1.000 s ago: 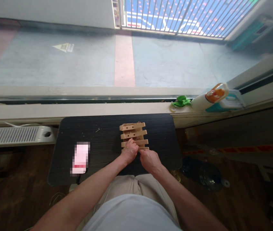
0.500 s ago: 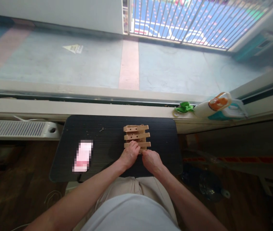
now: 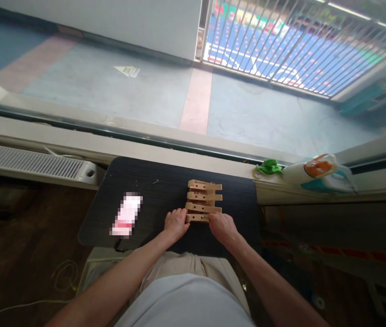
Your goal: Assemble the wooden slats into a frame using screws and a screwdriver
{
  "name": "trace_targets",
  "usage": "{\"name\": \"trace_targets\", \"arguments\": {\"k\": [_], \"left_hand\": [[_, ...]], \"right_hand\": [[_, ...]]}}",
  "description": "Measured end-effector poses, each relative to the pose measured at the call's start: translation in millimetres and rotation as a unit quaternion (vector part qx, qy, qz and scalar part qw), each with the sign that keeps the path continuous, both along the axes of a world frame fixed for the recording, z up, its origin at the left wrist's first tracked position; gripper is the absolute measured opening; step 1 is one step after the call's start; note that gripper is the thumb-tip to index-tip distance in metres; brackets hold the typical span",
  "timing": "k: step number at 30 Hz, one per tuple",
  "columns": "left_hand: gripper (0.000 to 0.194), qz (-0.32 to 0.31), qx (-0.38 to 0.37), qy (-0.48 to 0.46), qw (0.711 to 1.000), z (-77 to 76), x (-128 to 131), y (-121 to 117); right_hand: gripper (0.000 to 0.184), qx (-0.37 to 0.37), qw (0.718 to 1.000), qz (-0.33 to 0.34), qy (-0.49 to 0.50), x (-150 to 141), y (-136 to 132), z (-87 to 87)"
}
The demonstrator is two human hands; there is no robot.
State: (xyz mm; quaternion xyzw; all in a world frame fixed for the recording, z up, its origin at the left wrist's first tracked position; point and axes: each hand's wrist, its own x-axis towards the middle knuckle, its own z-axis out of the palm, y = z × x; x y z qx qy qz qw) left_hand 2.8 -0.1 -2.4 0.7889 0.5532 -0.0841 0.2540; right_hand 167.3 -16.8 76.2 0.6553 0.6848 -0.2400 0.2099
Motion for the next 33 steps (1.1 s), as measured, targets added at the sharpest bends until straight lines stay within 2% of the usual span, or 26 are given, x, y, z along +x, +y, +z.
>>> {"name": "trace_targets", "arguments": {"k": [4, 9, 16, 26, 33], "left_hand": [[0.026, -0.018, -0.016, -0.012, 1.0, -7.0, 2.9, 3.8], [0.026, -0.044, 0.007, -0.03, 0.999, -13.1, 2.4, 5.7], [0.027, -0.049, 0.022, -0.065, 0.996, -21.9, -2.9, 3.9], [0.028, -0.032, 0.0, -0.081, 0.996, -19.1, -2.2, 5.1], [0.025, -0.004, 0.012, -0.069, 0.998, -18.5, -5.2, 2.8]], "right_hand": [[0.027, -0.003, 1.0, 0.007, -0.002, -4.7, 2.9, 1.0], [0.026, -0.008, 0.999, 0.02, -0.023, -12.0, 6.9, 2.1], [0.023, -0.018, 0.999, 0.023, -0.032, -12.6, 11.0, 4.8], [0.023, -0.018, 0.999, -0.003, -0.036, -12.1, 9.8, 2.7], [0.023, 0.002, 0.999, -0.033, -0.03, -11.3, 7.6, -1.4]]}}
